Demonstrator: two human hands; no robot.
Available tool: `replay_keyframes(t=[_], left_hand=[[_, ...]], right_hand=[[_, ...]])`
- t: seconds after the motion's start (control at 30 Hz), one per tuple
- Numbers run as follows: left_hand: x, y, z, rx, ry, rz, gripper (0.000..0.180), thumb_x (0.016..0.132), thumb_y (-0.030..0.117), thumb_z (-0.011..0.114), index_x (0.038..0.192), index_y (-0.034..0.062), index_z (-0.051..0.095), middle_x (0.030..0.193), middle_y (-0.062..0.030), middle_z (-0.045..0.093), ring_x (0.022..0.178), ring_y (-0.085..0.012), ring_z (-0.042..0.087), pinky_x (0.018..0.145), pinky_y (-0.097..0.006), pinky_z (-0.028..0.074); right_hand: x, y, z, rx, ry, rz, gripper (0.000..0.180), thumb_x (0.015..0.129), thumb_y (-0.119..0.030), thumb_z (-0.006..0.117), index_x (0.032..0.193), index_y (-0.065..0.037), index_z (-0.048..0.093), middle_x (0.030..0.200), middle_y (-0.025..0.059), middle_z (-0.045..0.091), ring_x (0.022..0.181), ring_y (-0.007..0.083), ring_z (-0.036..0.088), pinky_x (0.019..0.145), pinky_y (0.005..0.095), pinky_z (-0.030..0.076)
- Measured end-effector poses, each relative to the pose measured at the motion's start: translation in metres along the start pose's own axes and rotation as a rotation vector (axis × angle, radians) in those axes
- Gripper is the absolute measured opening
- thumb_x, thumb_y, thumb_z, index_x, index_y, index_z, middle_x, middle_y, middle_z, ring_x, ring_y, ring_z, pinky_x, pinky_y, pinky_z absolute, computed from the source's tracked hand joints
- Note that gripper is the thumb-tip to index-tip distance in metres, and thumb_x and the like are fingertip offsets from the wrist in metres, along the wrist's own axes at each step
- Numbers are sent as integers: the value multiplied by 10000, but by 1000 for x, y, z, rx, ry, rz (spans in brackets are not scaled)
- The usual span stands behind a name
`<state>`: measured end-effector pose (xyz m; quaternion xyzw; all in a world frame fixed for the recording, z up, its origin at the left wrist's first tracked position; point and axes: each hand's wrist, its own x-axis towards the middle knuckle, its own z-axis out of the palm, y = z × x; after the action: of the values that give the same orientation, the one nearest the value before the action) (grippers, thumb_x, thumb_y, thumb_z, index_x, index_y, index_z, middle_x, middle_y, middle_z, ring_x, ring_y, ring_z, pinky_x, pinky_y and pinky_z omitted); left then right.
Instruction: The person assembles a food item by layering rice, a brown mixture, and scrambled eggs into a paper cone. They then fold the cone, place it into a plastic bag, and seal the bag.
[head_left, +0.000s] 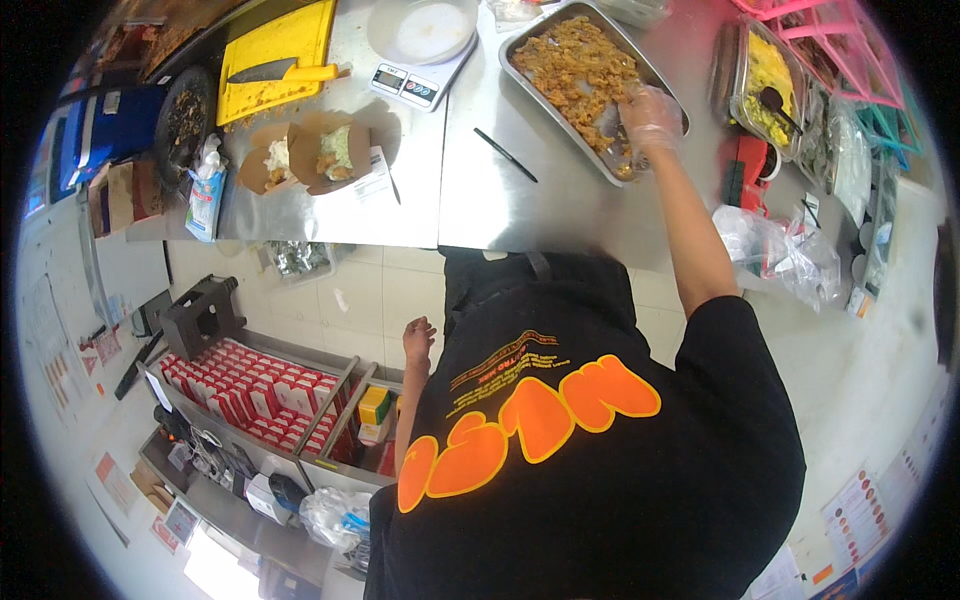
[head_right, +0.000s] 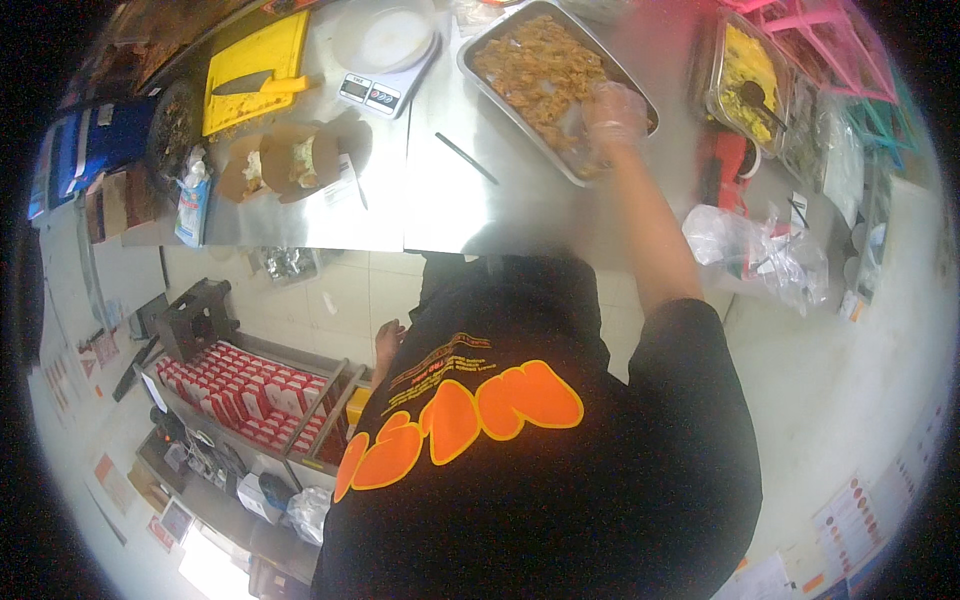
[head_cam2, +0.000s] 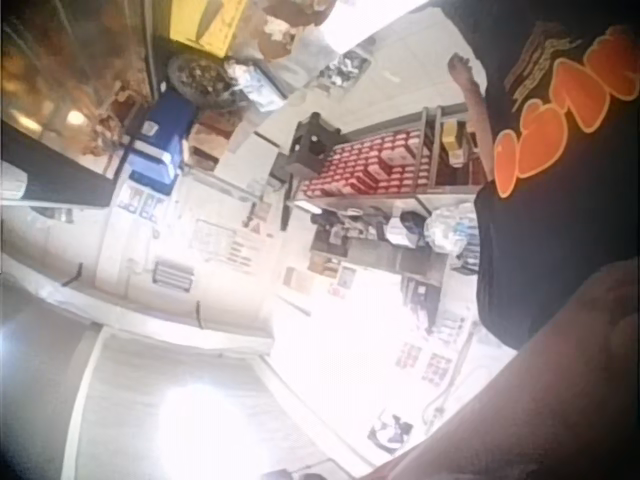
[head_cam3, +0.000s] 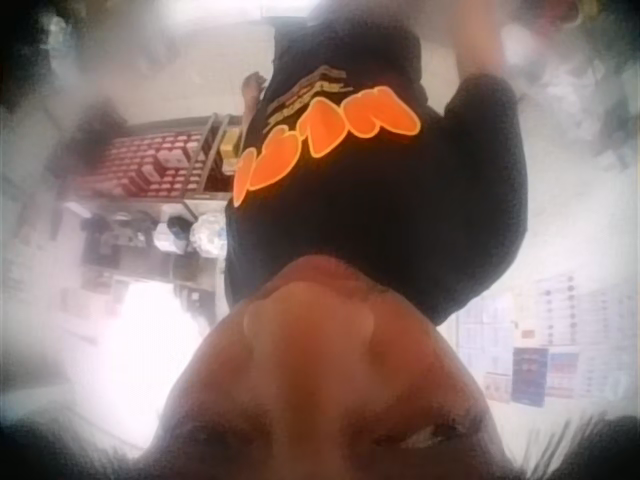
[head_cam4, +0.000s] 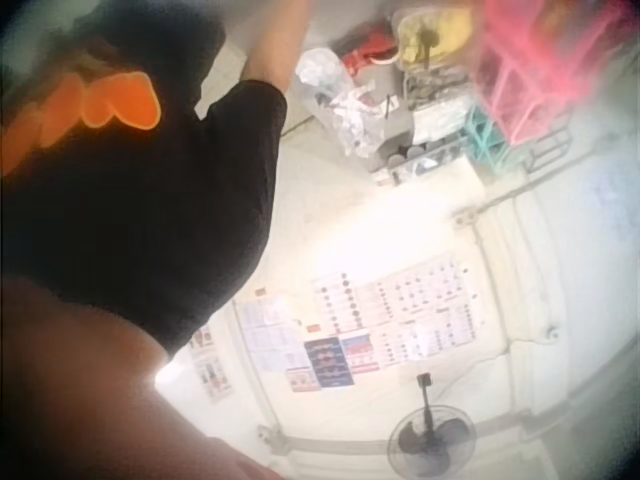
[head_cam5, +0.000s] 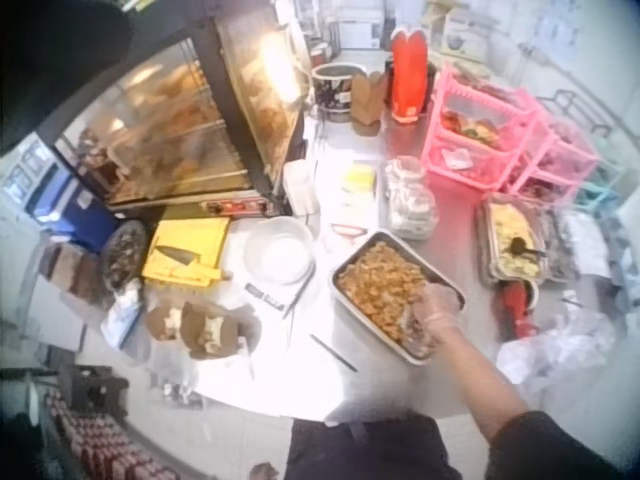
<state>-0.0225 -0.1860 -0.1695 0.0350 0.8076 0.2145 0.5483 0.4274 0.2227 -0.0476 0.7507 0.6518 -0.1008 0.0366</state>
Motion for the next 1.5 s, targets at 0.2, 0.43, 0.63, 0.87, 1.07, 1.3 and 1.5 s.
replay_keyframes(t=[0.2,0.43,0.63,0.87,1.07,1.3,1.5], left_hand=[[-8,0,7,36,35,-32,351,944,289,562,1173,24,540,1008,-90,629,862,-170,629,699,-308,478],[0,9,2,-16,26,-15,356,948,293,558,1178,22,539,1016,-86,627,878,-173,630,714,-304,475],[5,4,2,-33,42,-5,357,939,297,576,1167,24,544,996,-86,629,860,-170,635,694,-301,475],[3,9,3,-10,35,9,344,934,291,586,1146,22,550,990,-86,635,855,-172,640,674,-293,479],[2,2,6,7,50,-3,345,938,287,577,1155,21,552,1005,-92,637,872,-177,637,700,-309,479],[0,6,10,16,28,-10,345,940,289,569,1157,22,552,1012,-94,633,883,-178,632,728,-327,483],[0,15,11,26,42,5,359,934,292,576,1165,18,548,1010,-92,631,882,-177,632,734,-328,482]], right_hand=[[-13,20,-12,620,19,21,331,806,-243,644,1069,-43,666,1031,122,651,985,227,615,858,375,480],[-9,19,18,1741,-174,388,443,871,-170,614,1268,-10,500,1152,79,579,1054,220,582,884,360,473],[-29,-23,-15,827,-261,226,589,826,-252,668,1312,11,464,1217,186,562,1116,266,570,901,378,475],[-15,-6,46,482,-20,64,625,795,-391,670,1277,-25,517,1187,198,583,1125,303,558,901,415,465],[-31,-12,7,1508,-223,488,555,850,-287,672,1321,-70,476,1120,98,601,987,241,574,751,404,475],[-32,2,12,1810,-407,534,540,855,-267,680,1305,-72,455,1085,57,610,885,159,574,715,375,454],[-48,-7,10,1590,-251,392,601,863,-221,671,1364,-22,405,1008,40,629,841,130,572,752,321,475]])
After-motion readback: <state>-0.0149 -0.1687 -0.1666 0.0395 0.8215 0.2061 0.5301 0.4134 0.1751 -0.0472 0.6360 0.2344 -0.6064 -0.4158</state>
